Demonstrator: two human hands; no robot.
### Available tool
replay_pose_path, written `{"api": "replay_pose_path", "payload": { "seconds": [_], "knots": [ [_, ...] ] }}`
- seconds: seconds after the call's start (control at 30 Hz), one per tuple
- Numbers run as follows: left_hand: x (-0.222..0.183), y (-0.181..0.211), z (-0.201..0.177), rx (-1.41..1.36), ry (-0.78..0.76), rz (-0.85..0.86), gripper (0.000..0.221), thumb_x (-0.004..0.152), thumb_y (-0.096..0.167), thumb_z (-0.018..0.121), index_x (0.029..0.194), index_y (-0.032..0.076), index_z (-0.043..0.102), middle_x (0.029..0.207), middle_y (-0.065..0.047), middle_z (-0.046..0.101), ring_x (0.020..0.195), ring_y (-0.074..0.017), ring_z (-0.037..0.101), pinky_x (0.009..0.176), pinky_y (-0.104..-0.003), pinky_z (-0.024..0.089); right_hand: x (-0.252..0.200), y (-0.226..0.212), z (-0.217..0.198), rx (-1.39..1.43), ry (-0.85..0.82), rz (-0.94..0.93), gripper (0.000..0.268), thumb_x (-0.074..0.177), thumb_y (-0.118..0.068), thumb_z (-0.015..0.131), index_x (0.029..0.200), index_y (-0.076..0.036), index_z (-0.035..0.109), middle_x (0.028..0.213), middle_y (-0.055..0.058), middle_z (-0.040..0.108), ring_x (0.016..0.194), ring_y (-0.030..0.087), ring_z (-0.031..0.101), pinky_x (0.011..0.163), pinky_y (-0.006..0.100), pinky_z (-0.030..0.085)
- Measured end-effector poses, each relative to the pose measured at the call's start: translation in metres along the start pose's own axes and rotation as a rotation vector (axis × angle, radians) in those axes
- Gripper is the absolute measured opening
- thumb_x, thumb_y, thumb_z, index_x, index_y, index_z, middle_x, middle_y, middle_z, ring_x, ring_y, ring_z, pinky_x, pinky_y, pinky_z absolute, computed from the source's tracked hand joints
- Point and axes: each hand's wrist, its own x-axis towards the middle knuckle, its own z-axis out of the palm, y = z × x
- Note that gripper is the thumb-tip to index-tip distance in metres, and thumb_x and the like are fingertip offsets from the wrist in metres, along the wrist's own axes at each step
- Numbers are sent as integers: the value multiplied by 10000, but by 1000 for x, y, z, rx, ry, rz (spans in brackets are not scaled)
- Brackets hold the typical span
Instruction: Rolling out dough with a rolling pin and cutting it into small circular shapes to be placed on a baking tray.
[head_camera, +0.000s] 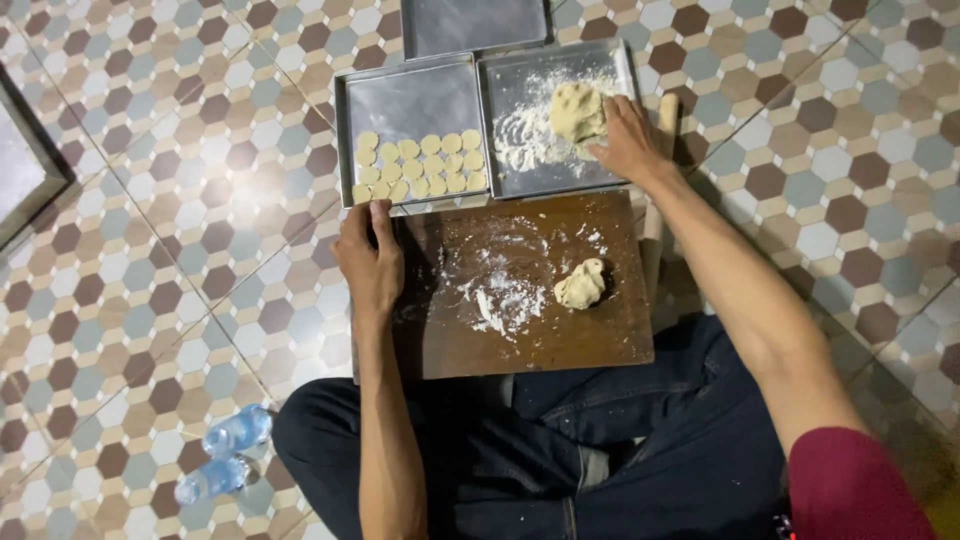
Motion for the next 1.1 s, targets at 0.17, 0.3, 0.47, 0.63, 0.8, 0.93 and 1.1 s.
{"api": "replay_pose_path", "payload": {
  "seconds": [0.17,0.3,0.47,0.63,0.8,0.93,1.1],
  "knots": [
    [4,2,4,19,-12,-3,595,1118,540,324,1157,75,693,1098,-196,723,1109,-400,656,1005,-502,342,8,-11,5,-47,80,-56,772,906,-308,794,1457,128,475,1411,336,523,1327,455,508,1069,542,436],
    [2,-2,4,28,-39,-34,540,1124,475,330,1177,73,686,1121,-194,722,1125,-393,646,997,-506,323,18,4,46,-95,266,-187,710,896,-340,819,1384,108,564,1365,305,539,1288,439,532,1023,498,474],
    [3,5,4,34,-29,-28,528,1125,472,326,1174,91,687,1118,-172,723,1117,-374,643,981,-501,321,11,-14,53,4,337,-121,481,948,-87,744,1320,151,554,1250,293,540,1223,431,528,979,463,479],
    [4,1,4,20,-9,-21,525,1128,486,334,1161,97,687,1096,-159,727,1098,-358,644,987,-486,323,15,-15,56,-18,349,-71,318,933,-8,689,1217,66,566,1090,217,522,1038,374,548,834,449,465],
    [1,7,-2,34,-27,-28,509,1130,458,340,1162,91,690,1114,-165,729,1098,-365,647,984,-460,330,21,-20,42,-134,259,-67,203,955,-24,637,1156,-39,609,1002,137,552,1002,310,570,793,416,493],
    [2,2,1,12,-22,-36,520,1129,466,333,1166,94,695,1126,-165,728,1116,-366,643,1001,-476,326,27,-23,51,-352,350,-84,95,959,-59,635,1054,-67,638,947,119,600,938,275,613,799,399,493],
    [-2,12,-5,32,-30,-48,513,1126,462,348,1156,95,704,1096,-169,730,1082,-367,649,985,-465,328,34,-16,62,-310,195,-37,241,980,-28,582,1212,-43,645,991,185,601,995,344,609,807,439,509]
  ]
}}
